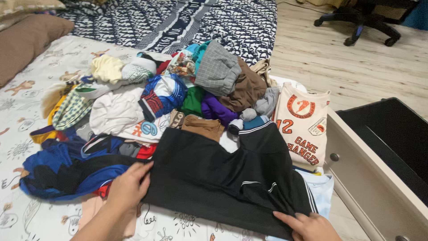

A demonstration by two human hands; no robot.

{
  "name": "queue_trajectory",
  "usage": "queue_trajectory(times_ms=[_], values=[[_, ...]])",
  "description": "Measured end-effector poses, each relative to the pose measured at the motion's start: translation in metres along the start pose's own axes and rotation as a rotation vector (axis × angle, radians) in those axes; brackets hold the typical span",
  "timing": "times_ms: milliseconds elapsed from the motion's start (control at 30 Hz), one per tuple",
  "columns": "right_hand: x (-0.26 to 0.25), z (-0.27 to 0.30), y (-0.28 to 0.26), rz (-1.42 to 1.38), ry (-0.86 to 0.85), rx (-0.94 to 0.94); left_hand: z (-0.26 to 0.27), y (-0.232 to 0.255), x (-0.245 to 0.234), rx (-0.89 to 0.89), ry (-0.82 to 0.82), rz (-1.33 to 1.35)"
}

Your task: The person picks up several garments from a pile on a bed, smooths them out by hand, folds them one at a time, and stacks them.

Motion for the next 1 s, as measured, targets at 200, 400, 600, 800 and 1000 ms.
queue_trajectory(times_ms=[200, 400, 600, 800, 1000], values=[[-0.104, -0.011, -0.040, 0.021, 0.343, -0.040, -0.004, 0.001, 0.003, -0.078, -0.134, -0.110], [-0.219, -0.093, -0.080, 0.122, 0.722, -0.095, -0.070, 0.053, 0.007, 0.285, 0.123, 0.054], [-0.215, -0.163, -0.011, 0.430, 0.469, 0.554, -0.138, 0.050, 0.051, 0.162, -0.270, -0.260], [-0.181, -0.162, 0.037, -0.616, 0.594, 0.194, -0.151, 0.015, 0.043, 0.052, -0.278, -0.198], [-0.142, -0.080, 0.081, -1.278, 0.486, 0.142, -0.117, -0.035, -0.006, 0.076, -0.028, 0.330]])
Point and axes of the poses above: each hand's wrist, its own z-axis away from the middle knuckle, its own x-axis out of the palm, y = z × x, the point moved 8 cm from there along -z, towards the middle knuckle, and after that the axes turned 3 degrees about -z, right-handed, at the moved point
